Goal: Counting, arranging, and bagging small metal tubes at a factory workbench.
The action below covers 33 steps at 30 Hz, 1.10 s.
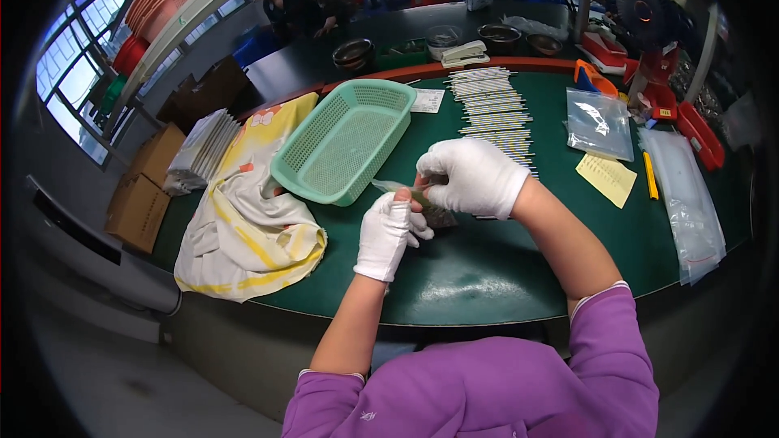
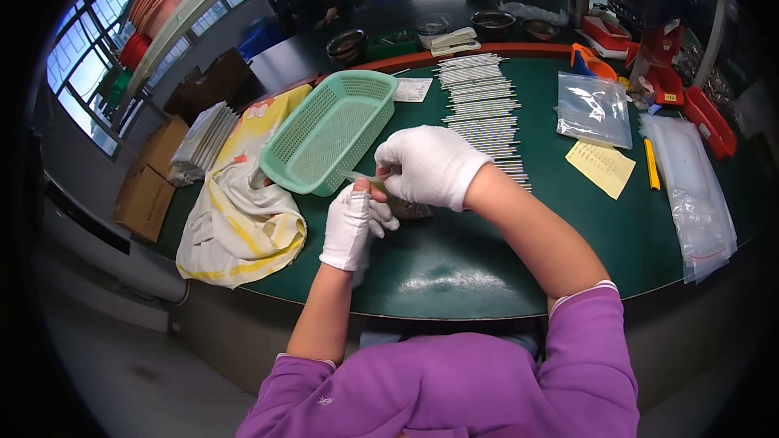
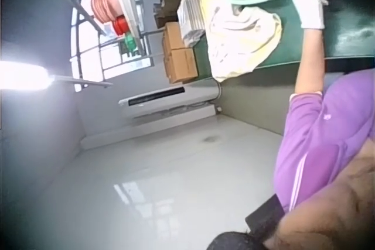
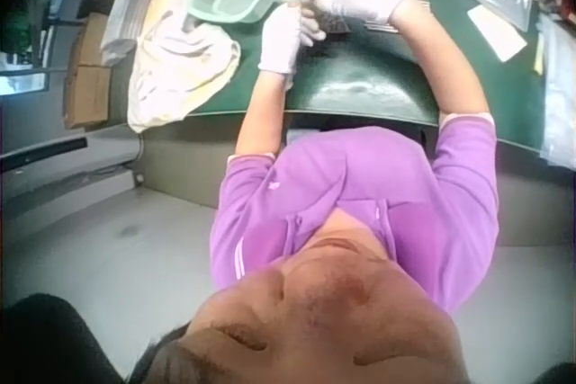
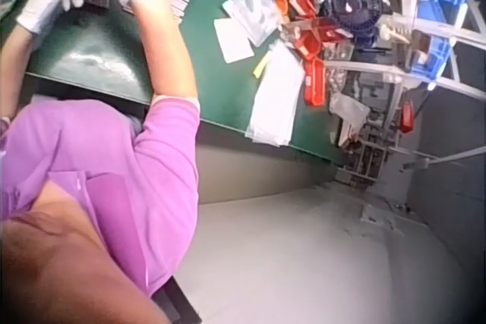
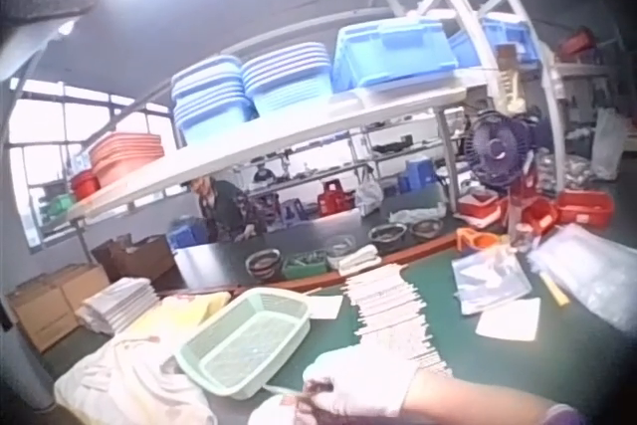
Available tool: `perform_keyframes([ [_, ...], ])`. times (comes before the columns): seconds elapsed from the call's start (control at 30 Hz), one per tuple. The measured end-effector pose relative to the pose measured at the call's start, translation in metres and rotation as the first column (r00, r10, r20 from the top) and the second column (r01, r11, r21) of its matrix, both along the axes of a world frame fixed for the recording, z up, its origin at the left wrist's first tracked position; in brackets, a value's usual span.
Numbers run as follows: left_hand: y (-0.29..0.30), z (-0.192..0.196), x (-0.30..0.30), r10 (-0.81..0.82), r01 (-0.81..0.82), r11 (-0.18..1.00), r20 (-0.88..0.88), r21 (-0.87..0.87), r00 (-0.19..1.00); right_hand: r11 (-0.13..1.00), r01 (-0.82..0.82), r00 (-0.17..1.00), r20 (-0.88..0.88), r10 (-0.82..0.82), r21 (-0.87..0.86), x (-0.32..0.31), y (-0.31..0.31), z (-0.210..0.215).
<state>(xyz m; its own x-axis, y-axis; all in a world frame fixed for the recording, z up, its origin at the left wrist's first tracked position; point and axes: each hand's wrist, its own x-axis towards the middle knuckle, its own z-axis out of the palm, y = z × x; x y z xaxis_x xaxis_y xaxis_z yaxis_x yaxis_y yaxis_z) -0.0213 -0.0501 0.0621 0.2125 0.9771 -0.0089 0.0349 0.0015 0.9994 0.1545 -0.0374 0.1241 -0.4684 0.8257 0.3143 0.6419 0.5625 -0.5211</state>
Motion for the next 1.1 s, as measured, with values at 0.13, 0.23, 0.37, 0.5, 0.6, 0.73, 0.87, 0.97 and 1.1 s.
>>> perform_keyframes([
  [0.13, 0.002, 0.006, -0.003, -0.002, 0.014, 0.993, 0.094, -0.121, 0.996, 1.0, -0.02, 0.989, 0.149, 0.02, 0.0, -0.002, -0.008, 0.007],
  [0.23, -0.002, 0.007, -0.006, -0.046, 0.069, 0.99, 0.187, -0.12, 0.981, 0.997, -0.058, 0.985, 0.157, 0.065, -0.046, 0.003, -0.01, 0.008],
  [0.37, -0.003, 0.007, -0.01, -0.085, 0.131, 0.979, 0.277, -0.155, 0.957, 0.978, -0.085, 0.996, 0.003, 0.088, -0.188, 0.007, -0.006, 0.008],
  [0.5, 0.0, 0.003, -0.009, -0.084, 0.092, 0.994, 0.128, -0.055, 0.988, 0.985, -0.069, 0.996, 0.045, 0.077, -0.157, 0.003, -0.011, 0.011],
  [0.6, 0.001, 0.003, -0.003, -0.033, 0.033, 0.999, 0.07, -0.004, 0.997, 1.0, 0.001, 0.981, 0.195, 0.005, -0.03, -0.009, -0.012, 0.007],
  [0.73, 0.001, 0.005, 0.0, -0.03, 0.026, 0.999, 0.157, 0.028, 0.987, 0.997, 0.072, 0.982, 0.172, -0.073, 0.014, -0.01, -0.008, 0.002],
  [0.87, 0.003, 0.005, 0.002, -0.047, 0.044, 0.999, 0.188, 0.019, 0.981, 0.997, 0.079, 0.989, 0.128, -0.077, -0.006, -0.004, -0.005, 0.001],
  [0.97, 0.004, 0.006, -0.002, -0.035, 0.033, 0.998, 0.055, 0.049, 0.998, 0.999, 0.05, 0.989, 0.137, -0.051, 0.005, -0.006, -0.007, 0.004],
  [1.1, 0.007, -0.001, -0.005, -0.057, 0.053, 0.997, 0.085, 0.054, 0.995, 0.998, 0.057, 0.988, 0.144, -0.053, -0.022, -0.006, -0.005, 0.001],
])
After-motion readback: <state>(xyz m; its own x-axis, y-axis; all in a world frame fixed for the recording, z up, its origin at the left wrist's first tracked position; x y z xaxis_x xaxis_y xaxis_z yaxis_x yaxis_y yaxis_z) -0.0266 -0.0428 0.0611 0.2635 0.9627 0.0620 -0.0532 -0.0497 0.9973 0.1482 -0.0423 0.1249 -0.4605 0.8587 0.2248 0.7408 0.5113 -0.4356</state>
